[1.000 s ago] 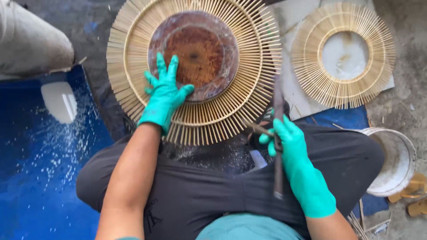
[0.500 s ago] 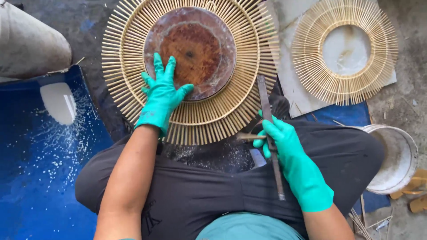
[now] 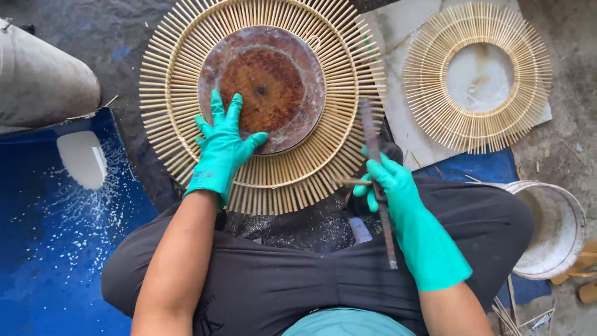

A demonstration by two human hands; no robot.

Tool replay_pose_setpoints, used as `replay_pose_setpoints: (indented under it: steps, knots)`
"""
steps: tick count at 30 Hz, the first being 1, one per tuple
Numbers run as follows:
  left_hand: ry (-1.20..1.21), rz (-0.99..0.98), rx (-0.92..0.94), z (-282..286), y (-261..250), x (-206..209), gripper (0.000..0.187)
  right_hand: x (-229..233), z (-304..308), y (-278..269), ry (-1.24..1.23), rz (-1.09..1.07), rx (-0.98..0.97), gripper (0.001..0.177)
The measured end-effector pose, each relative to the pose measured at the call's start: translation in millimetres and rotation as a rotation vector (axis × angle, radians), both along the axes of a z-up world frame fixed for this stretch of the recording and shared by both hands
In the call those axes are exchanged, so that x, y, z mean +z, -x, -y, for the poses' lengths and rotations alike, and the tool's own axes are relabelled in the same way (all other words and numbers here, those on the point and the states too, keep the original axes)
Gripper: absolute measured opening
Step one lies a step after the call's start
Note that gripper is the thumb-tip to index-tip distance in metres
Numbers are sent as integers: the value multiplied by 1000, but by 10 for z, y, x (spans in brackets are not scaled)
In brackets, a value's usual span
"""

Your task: Assembling a circular decorative frame made of bamboo or wooden spokes.

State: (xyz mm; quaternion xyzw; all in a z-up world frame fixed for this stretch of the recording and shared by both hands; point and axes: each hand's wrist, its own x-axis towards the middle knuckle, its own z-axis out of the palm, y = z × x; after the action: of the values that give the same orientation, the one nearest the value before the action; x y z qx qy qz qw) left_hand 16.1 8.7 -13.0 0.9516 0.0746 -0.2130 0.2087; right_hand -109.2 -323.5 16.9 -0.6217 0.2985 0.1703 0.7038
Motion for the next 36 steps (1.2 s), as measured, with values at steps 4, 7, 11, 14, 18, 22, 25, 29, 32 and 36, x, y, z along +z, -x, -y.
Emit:
replay_pose_setpoints:
  steps: [4, 7, 11, 14, 18, 22, 25, 29, 32, 36]
  knots:
    - [5, 36, -28, -84, -37, -105, 107, 42, -36, -20, -21, 23, 24, 49]
    - [25, 77, -52, -180, -24, -182, 106, -49, 35, 37, -5, 5, 11, 45]
    - [34, 142, -101, -303, -89, -398, 99, 169, 262, -91, -22, -39, 152, 53]
    - [53, 325, -232, -468, 17, -720, 88, 371, 393, -252, 173, 209, 14, 66]
    - [-4, 299, -168, -293, 41, -458, 77, 213, 781, -731, 437, 370, 28, 69]
    - [-2, 83, -24, -20, 104, -76, 100, -298, 956, -928, 588, 194, -15, 49]
    - [-60, 56, -61, 6, 91, -6, 115, -538, 825, -944, 558, 64, 4, 41]
    - [-74, 59, -85, -21, 62, -38, 116, -612, 766, -927, 598, 107, 111, 39]
    - [-64, 57, -76, -7, 73, -40, 117, -497, 732, -941, 608, 101, 131, 38]
    - [-53, 118, -96, -111, 66, -174, 116, -460, 794, -953, 588, 43, 176, 36]
